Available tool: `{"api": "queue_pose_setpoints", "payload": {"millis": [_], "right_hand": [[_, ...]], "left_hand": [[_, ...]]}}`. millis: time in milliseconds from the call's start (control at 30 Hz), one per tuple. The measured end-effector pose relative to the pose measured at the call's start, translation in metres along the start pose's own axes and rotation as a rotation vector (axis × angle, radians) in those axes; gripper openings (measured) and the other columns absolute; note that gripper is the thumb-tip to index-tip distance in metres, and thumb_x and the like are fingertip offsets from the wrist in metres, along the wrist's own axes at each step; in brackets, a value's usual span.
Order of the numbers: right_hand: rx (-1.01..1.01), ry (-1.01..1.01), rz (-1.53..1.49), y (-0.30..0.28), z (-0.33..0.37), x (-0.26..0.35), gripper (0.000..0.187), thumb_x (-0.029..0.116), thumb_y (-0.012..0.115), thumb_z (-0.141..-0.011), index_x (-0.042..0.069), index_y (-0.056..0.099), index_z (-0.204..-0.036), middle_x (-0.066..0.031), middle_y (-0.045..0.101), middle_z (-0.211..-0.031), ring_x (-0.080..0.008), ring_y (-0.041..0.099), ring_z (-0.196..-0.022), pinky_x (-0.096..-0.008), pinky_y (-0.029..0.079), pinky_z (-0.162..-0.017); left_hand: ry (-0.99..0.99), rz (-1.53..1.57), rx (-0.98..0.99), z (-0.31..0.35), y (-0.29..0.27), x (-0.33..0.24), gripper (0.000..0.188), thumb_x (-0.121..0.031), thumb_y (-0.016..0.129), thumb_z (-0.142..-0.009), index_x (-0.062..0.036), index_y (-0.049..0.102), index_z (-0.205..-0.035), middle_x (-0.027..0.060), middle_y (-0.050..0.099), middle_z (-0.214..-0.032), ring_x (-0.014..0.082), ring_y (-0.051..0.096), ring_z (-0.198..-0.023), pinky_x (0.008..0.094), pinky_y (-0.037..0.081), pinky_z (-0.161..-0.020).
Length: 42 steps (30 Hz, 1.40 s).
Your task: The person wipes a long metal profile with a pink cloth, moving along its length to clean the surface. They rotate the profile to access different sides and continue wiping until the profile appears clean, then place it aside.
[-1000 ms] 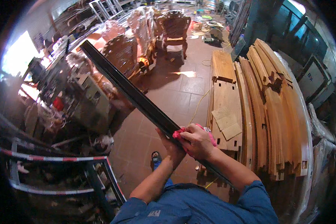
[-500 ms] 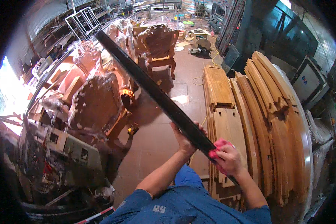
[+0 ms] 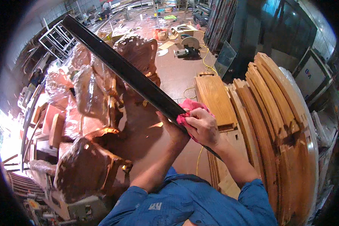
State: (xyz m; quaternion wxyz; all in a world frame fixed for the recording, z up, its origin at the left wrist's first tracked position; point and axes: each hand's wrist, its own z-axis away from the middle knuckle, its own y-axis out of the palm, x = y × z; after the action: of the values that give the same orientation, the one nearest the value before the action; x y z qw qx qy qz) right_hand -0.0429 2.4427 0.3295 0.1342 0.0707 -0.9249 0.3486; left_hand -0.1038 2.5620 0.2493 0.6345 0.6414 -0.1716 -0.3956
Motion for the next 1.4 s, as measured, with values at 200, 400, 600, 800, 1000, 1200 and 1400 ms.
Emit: {"api": "queue_pose_setpoints", "payload": {"millis": [200,400,600,800,1000,1200,1400], "right_hand": [[0.186,0.107,0.104,0.033,-0.032,-0.189,0.016,0.015,0.086,-0.078,0.012,0.075,-0.09,-0.0089,0.068,-0.095,-0.0315,0.069,-0.089,-0.0442,0.057,-0.077],[0.232,0.376,0.147,0.042,-0.069,-0.332,0.013,0.014,0.084,-0.085,0.008,0.077,-0.095,-0.0092,0.062,-0.092,-0.0293,0.064,-0.085,-0.0402,0.051,-0.074],[0.122,0.459,0.118,0.106,-0.141,-0.502,0.026,0.015,0.085,-0.076,0.01,0.079,-0.101,-0.0083,0.061,-0.092,-0.0304,0.063,-0.085,-0.0399,0.052,-0.074],[0.037,0.352,0.105,0.213,-0.328,-0.721,0.02,0.012,0.083,-0.082,0.009,0.08,-0.102,-0.0104,0.063,-0.094,-0.0303,0.063,-0.086,-0.0406,0.052,-0.074],[0.116,0.204,0.029,0.342,-0.615,-0.866,0.019,0.013,0.084,-0.088,0.005,0.077,-0.103,-0.0124,0.066,-0.094,-0.0296,0.065,-0.082,-0.0406,0.052,-0.073],[0.205,-0.022,0.086,0.483,-0.767,-1.02,0.015,0.01,0.082,-0.084,0.006,0.074,-0.096,-0.0116,0.063,-0.09,-0.0326,0.064,-0.085,-0.0444,0.052,-0.075],[0.472,0.047,0.105,0.546,-0.872,-1.179,0.024,0.015,0.086,-0.073,0.01,0.076,-0.094,-0.0097,0.065,-0.088,-0.033,0.066,-0.083,-0.0459,0.055,-0.073]], "left_hand": [[-0.299,0.085,-0.019,-0.238,0.027,-0.034,0.12,-0.115,0.043,-0.057,-0.002,0.071,-0.088,0.0173,0.071,-0.082,0.037,0.069,-0.077,0.0515,0.06,-0.078],[-0.448,0.132,0.075,-0.449,0.06,0.007,0.117,-0.113,0.045,-0.06,-0.0029,0.071,-0.091,0.0159,0.072,-0.083,0.0353,0.071,-0.078,0.0488,0.061,-0.077],[-0.583,0.13,0.125,-0.668,0.106,0.047,0.113,-0.11,0.049,-0.064,-0.0032,0.071,-0.094,0.0143,0.072,-0.083,0.0305,0.072,-0.076,0.0456,0.061,-0.076],[-0.56,0.159,0.185,-0.931,0.111,0.091,0.115,-0.111,0.047,-0.064,-0.0031,0.072,-0.095,0.015,0.072,-0.088,0.0334,0.071,-0.082,0.0469,0.059,-0.079],[-0.353,0.236,0.119,-1.133,0.124,0.079,0.108,-0.104,0.046,-0.077,-0.0013,0.074,-0.095,0.0143,0.075,-0.089,0.0294,0.073,-0.08,0.0449,0.062,-0.078],[-0.173,0.265,0.089,-1.375,0.105,0.014,0.112,-0.107,0.046,-0.071,-0.001,0.074,-0.093,0.0164,0.075,-0.084,0.03,0.075,-0.076,0.0435,0.064,-0.074],[-0.191,0.425,-0.014,-1.604,0.097,-0.084,0.116,-0.112,0.046,-0.06,-0.003,0.073,-0.087,0.0171,0.073,-0.082,0.037,0.072,-0.077,0.0531,0.06,-0.079]]}}
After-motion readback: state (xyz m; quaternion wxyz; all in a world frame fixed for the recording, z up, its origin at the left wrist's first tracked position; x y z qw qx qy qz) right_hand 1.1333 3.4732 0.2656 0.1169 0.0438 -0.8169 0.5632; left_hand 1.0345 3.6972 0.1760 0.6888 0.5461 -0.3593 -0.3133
